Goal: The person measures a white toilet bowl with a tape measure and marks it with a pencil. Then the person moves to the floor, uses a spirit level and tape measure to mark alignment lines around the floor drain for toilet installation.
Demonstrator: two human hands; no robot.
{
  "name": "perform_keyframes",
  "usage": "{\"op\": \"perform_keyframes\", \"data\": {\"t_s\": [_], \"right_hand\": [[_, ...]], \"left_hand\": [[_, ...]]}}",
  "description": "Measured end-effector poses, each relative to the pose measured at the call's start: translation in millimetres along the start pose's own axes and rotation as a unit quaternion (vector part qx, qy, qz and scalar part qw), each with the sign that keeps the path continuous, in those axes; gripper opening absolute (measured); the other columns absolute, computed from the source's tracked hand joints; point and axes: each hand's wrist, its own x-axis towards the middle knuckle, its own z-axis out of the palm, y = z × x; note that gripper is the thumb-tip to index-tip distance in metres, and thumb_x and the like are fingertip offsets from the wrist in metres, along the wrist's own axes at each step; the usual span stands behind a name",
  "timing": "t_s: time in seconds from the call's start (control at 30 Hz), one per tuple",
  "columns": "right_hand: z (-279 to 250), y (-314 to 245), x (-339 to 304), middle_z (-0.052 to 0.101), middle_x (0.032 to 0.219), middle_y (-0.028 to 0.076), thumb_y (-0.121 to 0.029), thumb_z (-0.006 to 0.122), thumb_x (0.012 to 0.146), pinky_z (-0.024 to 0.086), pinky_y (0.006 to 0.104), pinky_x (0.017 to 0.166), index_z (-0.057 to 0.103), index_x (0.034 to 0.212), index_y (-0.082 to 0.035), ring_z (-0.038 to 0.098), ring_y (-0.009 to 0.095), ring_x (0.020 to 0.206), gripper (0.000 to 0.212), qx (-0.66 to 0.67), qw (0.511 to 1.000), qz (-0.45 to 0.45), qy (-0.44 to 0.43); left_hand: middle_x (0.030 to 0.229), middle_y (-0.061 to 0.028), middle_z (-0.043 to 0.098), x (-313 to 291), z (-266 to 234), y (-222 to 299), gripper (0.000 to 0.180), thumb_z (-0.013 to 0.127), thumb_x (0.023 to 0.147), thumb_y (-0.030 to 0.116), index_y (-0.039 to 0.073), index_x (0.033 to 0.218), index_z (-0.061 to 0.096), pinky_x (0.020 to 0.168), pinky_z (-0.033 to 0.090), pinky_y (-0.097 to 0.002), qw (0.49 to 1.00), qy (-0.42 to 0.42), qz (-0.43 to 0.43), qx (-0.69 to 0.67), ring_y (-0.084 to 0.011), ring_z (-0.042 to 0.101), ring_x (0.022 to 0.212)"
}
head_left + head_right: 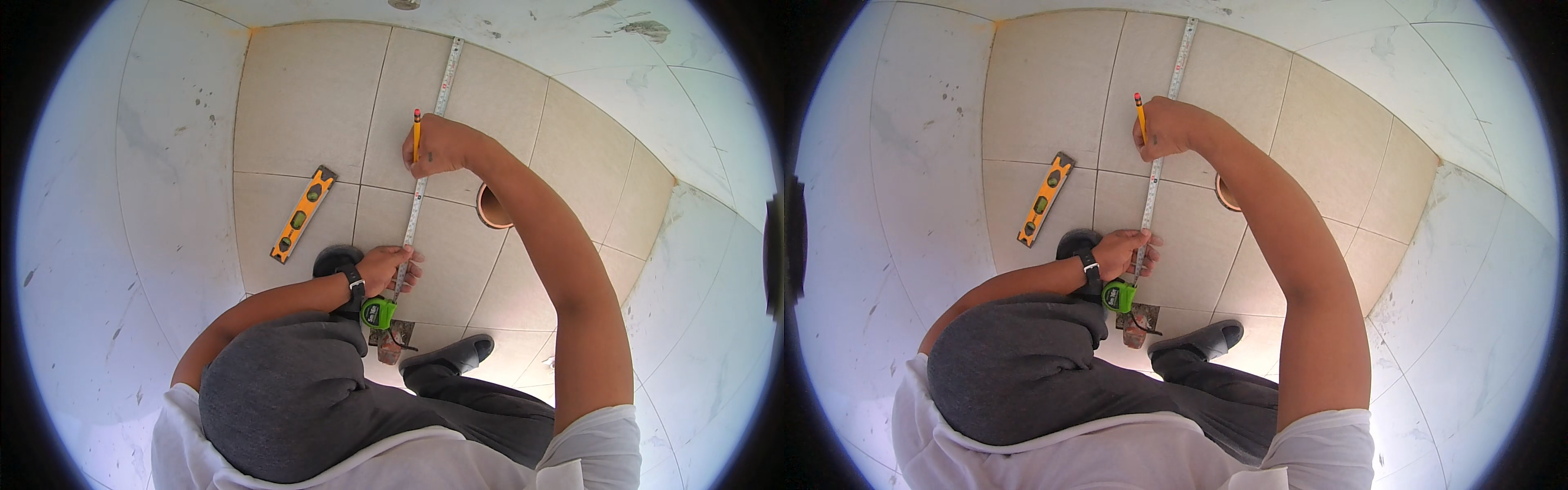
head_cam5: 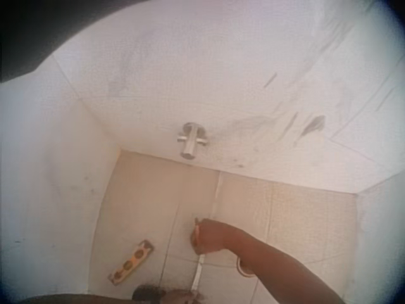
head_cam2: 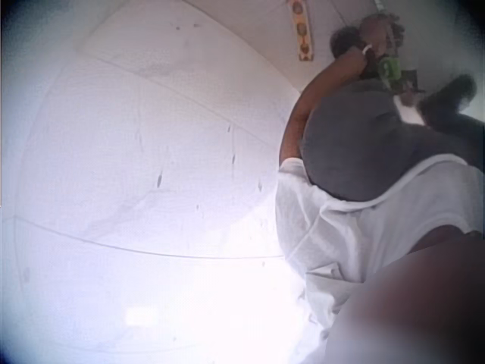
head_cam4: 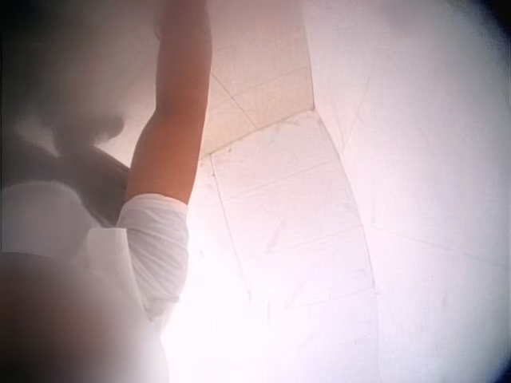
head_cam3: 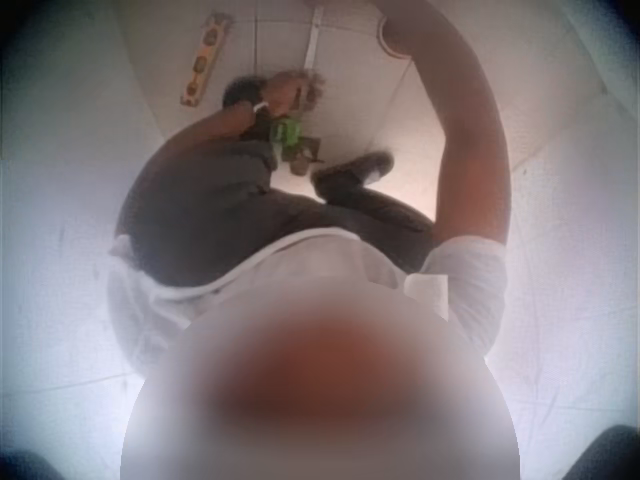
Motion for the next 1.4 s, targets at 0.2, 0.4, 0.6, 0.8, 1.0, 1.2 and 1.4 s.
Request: {"op": "perform_keyframes", "data": {"t_s": [0.2,0.4,0.6,0.8,1.0,1.2,1.4], "right_hand": [[1.4,2.4,-0.7,0.069,0.071,0.013,-0.019,0.07,0.067,0.053,0.0372,0.065,0.074,0.077,-0.001,0.064,0.028,0.065,0.021,0.001,1.0,-0.018,0.009],[2.4,7.0,-0.4,0.069,0.069,0.012,-0.019,0.069,0.067,0.052,0.0372,0.063,0.074,0.076,-0.002,0.064,0.028,0.063,0.019,0.015,0.999,-0.036,0.012],[2.0,5.5,-0.3,0.069,0.069,0.012,-0.018,0.068,0.068,0.052,0.0372,0.063,0.074,0.076,-0.003,0.063,0.027,0.063,0.018,-0.002,1.0,-0.021,0.004],[0.2,1.5,-2.1,0.069,0.07,0.012,-0.018,0.069,0.069,0.052,0.0372,0.064,0.075,0.077,-0.003,0.064,0.027,0.064,0.018,-0.005,1.0,-0.02,0.004],[1.5,1.2,-2.0,0.068,0.068,0.009,-0.016,0.069,0.069,0.051,0.0323,0.064,0.071,0.075,0.001,0.061,0.021,0.062,0.018,-0.006,1.0,-0.011,0.006],[2.9,4.8,-1.0,0.069,0.07,0.01,-0.016,0.069,0.07,0.051,0.0323,0.064,0.072,0.078,0.001,0.062,0.02,0.064,0.019,-0.003,0.999,-0.037,0.012],[-3.9,-13.5,-28.4,0.071,0.083,0.009,-0.022,0.067,0.086,0.052,0.0317,0.075,0.073,0.088,0.0,0.065,0.018,0.078,0.023,0.14,0.983,-0.022,0.119]], "left_hand": [[0.096,-0.007,0.068,0.1,1.2,0.4,0.038,0.045,0.107,0.039,0.006,0.119,0.061,0.077,0.059,-0.0388,1.0,0.007,-0.002,-0.006,-0.0186,0.068,0.084],[0.098,-0.0073,0.067,-2.7,2.4,2.2,0.039,0.045,0.107,0.039,0.006,0.121,0.06,0.079,0.058,-0.039,1.0,-0.001,-0.001,0.01,-0.0175,0.066,0.086],[0.098,-0.0075,0.067,-2.8,2.5,2.9,0.039,0.045,0.107,0.04,0.006,0.121,0.061,0.078,0.059,-0.0383,1.0,-0.002,-0.003,-0.001,-0.0175,0.066,0.086],[0.097,-0.0077,0.067,-2.9,4.1,3.4,0.039,0.044,0.107,0.039,0.006,0.12,0.061,0.078,0.059,-0.0387,1.0,0.015,-0.009,0.005,-0.0174,0.067,0.085],[0.098,-0.008,0.067,-2.3,3.1,2.8,0.04,0.044,0.108,0.04,0.006,0.121,0.061,0.079,0.059,-0.0389,1.0,0.01,-0.006,0.005,-0.0182,0.067,0.086],[0.1,-0.0085,0.067,1.1,0.3,-0.1,0.04,0.044,0.107,0.04,0.007,0.123,0.059,0.079,0.059,-0.0392,1.0,0.012,-0.006,0.014,-0.0186,0.067,0.089],[0.106,-0.0067,0.067,7.3,-7.2,-17.2,0.037,0.044,0.108,0.04,0.008,0.12,0.06,0.086,0.054,-0.0365,0.997,-0.02,0.039,0.064,-0.0195,0.066,0.098]]}}
